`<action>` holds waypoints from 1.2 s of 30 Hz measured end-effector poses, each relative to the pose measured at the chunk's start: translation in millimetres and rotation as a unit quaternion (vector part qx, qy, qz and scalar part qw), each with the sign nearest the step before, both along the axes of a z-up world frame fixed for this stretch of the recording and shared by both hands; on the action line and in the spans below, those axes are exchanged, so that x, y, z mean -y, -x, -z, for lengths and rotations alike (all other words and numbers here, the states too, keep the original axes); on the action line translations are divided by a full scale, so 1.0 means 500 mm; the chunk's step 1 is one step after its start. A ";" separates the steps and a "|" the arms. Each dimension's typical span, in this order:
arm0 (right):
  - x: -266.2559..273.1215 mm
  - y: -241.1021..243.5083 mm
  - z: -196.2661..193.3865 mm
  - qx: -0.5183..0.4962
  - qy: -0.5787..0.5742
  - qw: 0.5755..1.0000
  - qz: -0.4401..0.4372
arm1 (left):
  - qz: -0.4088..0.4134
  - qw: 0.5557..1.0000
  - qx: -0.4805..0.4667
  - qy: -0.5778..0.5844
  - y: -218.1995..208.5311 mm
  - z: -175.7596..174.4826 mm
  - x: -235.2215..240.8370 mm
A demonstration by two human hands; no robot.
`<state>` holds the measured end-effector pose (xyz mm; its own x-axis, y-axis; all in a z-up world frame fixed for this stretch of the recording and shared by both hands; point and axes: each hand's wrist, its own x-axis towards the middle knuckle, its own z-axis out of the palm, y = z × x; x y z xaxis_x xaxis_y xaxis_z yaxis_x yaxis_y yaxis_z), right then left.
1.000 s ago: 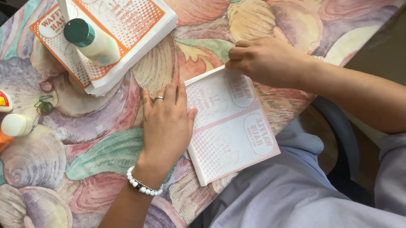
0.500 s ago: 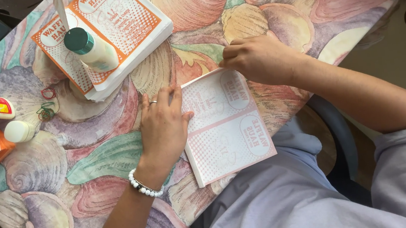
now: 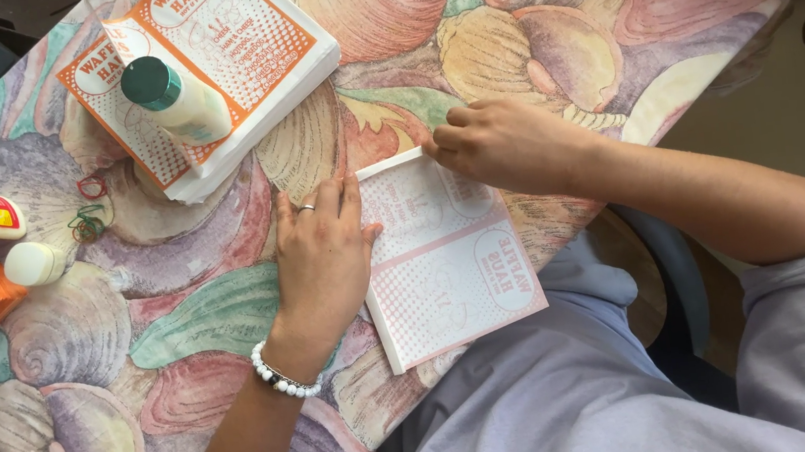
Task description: Applying glue to paper templates and folding them to assemble bags.
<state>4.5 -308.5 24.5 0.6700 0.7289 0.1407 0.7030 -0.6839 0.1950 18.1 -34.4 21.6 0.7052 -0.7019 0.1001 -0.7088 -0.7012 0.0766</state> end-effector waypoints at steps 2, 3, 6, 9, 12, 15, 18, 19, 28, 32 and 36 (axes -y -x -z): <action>-0.003 0.003 -0.001 0.012 0.000 1.000 -0.004 | -0.001 1.000 0.001 -0.002 0.000 0.003 -0.002; -0.005 0.005 -0.001 0.024 -0.001 1.000 -0.009 | -0.002 1.000 0.001 -0.004 0.000 0.004 -0.003; -0.014 0.005 -0.016 0.003 0.027 1.000 -0.003 | 0.004 1.000 0.000 -0.002 0.002 0.003 -0.004; -0.012 0.005 0.002 0.007 0.024 1.000 -0.001 | 0.001 1.000 -0.005 -0.002 0.001 0.007 -0.008; -0.017 0.004 0.011 0.006 0.036 0.999 0.003 | -0.002 1.000 -0.005 -0.005 0.001 0.009 -0.005; -0.023 0.008 -0.008 0.014 0.050 0.999 0.001 | -0.005 1.000 -0.015 0.010 0.003 0.015 -0.005; -0.023 0.008 -0.010 0.000 0.063 0.998 0.007 | -0.003 0.999 -0.029 0.016 0.003 0.026 -0.010; -0.024 0.009 -0.015 -0.001 0.063 0.998 0.005 | -0.005 0.999 -0.031 0.016 0.004 0.026 -0.010; -0.028 0.006 -0.022 -0.035 0.081 0.996 0.012 | 0.007 1.000 -0.024 0.004 -0.001 0.037 -0.013; -0.025 0.006 -0.024 -0.032 0.075 0.997 0.010 | 0.006 1.000 -0.024 0.009 0.002 0.032 -0.014; -0.021 0.003 -0.038 -0.037 0.073 0.997 0.007 | 0.009 1.000 -0.019 0.013 0.005 0.026 -0.012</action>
<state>3.0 -297.8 43.3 0.6847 0.7287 -0.0170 0.7100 -0.6616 0.2412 15.5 -28.3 8.6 0.6958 -0.7123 0.0919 -0.7178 -0.6855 0.1221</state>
